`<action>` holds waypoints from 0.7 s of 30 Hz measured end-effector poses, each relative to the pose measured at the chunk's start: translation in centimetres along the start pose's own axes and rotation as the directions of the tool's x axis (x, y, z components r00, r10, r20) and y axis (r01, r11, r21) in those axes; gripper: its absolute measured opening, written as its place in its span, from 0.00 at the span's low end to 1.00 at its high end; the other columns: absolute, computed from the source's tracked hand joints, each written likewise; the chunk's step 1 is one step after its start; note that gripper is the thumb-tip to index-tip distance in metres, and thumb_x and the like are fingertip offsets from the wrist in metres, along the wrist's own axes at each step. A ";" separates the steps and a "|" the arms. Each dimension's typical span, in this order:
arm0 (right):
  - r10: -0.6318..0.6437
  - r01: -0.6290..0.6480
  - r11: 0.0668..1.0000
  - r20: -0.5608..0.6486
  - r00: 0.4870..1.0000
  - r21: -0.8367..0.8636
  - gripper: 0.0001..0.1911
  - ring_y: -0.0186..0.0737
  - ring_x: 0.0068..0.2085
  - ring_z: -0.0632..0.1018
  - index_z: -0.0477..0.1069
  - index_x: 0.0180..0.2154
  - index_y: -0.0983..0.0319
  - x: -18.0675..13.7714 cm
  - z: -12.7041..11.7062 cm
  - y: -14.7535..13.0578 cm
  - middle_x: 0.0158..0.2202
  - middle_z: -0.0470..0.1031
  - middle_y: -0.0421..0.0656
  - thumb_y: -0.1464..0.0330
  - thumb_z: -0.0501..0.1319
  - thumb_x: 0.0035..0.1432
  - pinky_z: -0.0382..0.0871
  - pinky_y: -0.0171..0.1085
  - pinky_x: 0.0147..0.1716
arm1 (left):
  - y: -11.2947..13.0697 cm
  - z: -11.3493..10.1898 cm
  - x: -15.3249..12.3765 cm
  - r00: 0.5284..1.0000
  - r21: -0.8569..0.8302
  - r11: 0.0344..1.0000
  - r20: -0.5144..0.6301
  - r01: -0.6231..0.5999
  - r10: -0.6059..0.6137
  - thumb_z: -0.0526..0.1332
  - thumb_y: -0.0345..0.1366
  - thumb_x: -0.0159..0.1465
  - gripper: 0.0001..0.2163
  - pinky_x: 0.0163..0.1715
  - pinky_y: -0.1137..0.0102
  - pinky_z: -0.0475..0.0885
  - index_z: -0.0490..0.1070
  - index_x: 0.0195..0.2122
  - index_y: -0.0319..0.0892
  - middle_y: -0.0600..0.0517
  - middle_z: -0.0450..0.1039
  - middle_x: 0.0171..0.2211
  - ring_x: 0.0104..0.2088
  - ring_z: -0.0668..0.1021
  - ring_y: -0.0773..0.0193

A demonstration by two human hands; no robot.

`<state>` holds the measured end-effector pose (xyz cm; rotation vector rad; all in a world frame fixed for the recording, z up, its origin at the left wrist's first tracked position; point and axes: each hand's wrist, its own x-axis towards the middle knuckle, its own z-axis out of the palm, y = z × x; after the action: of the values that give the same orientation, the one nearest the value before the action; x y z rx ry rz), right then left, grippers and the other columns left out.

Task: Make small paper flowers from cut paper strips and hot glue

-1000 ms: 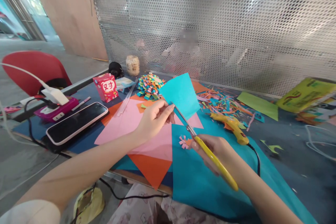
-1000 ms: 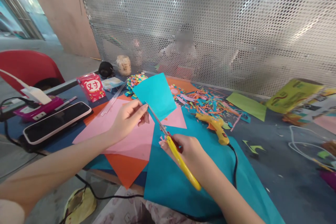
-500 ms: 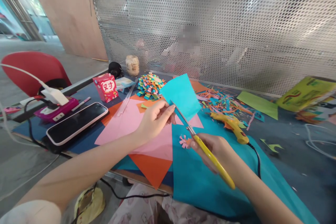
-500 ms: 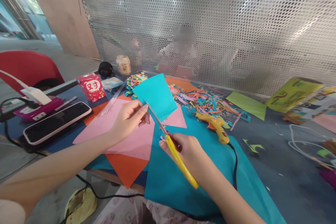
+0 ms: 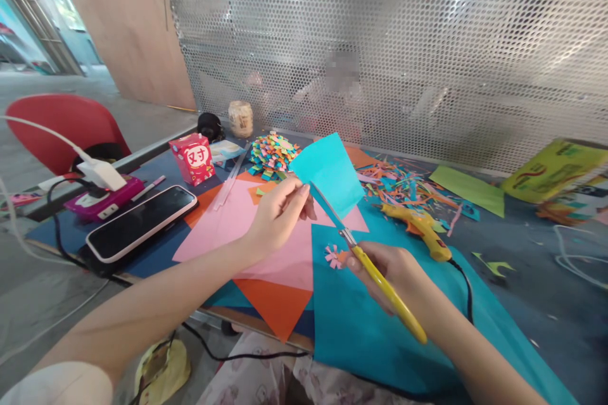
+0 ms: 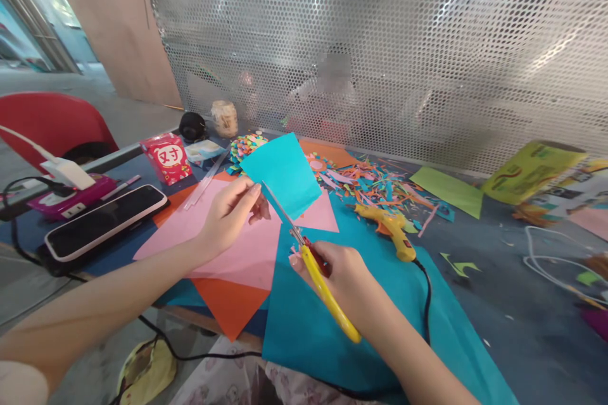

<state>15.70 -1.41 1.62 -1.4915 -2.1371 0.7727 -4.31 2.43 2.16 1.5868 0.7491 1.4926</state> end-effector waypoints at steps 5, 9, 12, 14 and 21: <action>0.003 -0.008 0.994 0.044 0.999 0.107 0.27 0.29 0.13 0.60 0.70 0.29 0.63 0.0 -0.1 -0.5 0.12 0.58 0.35 0.47 0.51 0.57 0.51 0.31 0.12 | 0.0 0.2 -0.1 0.996 -0.070 0.996 0.066 0.058 -0.053 0.53 0.41 0.67 0.14 0.19 0.74 0.61 0.59 0.25 0.42 0.54 0.69 0.21 0.21 0.70 0.71; 0.011 -0.017 0.992 0.048 0.999 0.126 0.25 0.29 0.14 0.61 0.71 0.30 0.63 -0.2 -0.3 -1.0 0.16 0.64 0.37 0.48 0.53 0.57 0.52 0.31 0.13 | 0.1 0.3 -0.2 0.995 -0.061 0.996 0.082 0.061 -0.056 0.52 0.40 0.67 0.13 0.20 0.74 0.61 0.60 0.25 0.42 0.54 0.69 0.21 0.22 0.70 0.71; 0.009 -0.013 0.994 0.039 0.999 0.108 0.24 0.29 0.14 0.61 0.72 0.29 0.63 -0.2 -0.2 -0.9 0.14 0.62 0.36 0.48 0.53 0.57 0.52 0.31 0.13 | 0.1 0.3 -0.2 0.996 -0.050 0.997 0.074 0.062 -0.058 0.52 0.40 0.67 0.13 0.20 0.74 0.61 0.60 0.25 0.42 0.55 0.68 0.21 0.22 0.70 0.71; 0.005 -0.007 0.997 0.025 1.000 0.078 0.26 0.30 0.14 0.60 0.72 0.29 0.63 -0.2 -0.1 -0.7 0.12 0.58 0.35 0.48 0.52 0.58 0.52 0.31 0.13 | 0.1 0.3 -0.2 0.996 -0.052 0.997 0.074 0.061 -0.057 0.53 0.40 0.67 0.14 0.20 0.74 0.61 0.60 0.25 0.42 0.55 0.68 0.21 0.22 0.70 0.71; -0.004 0.004 0.999 -0.006 1.000 0.032 0.30 0.29 0.14 0.60 0.72 0.28 0.64 0.0 0.2 -0.5 0.17 0.65 0.39 0.44 0.50 0.56 0.51 0.32 0.12 | -0.1 0.5 -0.2 0.994 -0.098 0.991 0.075 0.089 -0.082 0.53 0.42 0.66 0.14 0.19 0.75 0.61 0.60 0.25 0.41 0.54 0.70 0.20 0.20 0.69 0.72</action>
<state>15.26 -1.62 1.84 -1.4714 -2.1130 0.7966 -3.80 2.19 1.96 1.5053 0.6819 1.3838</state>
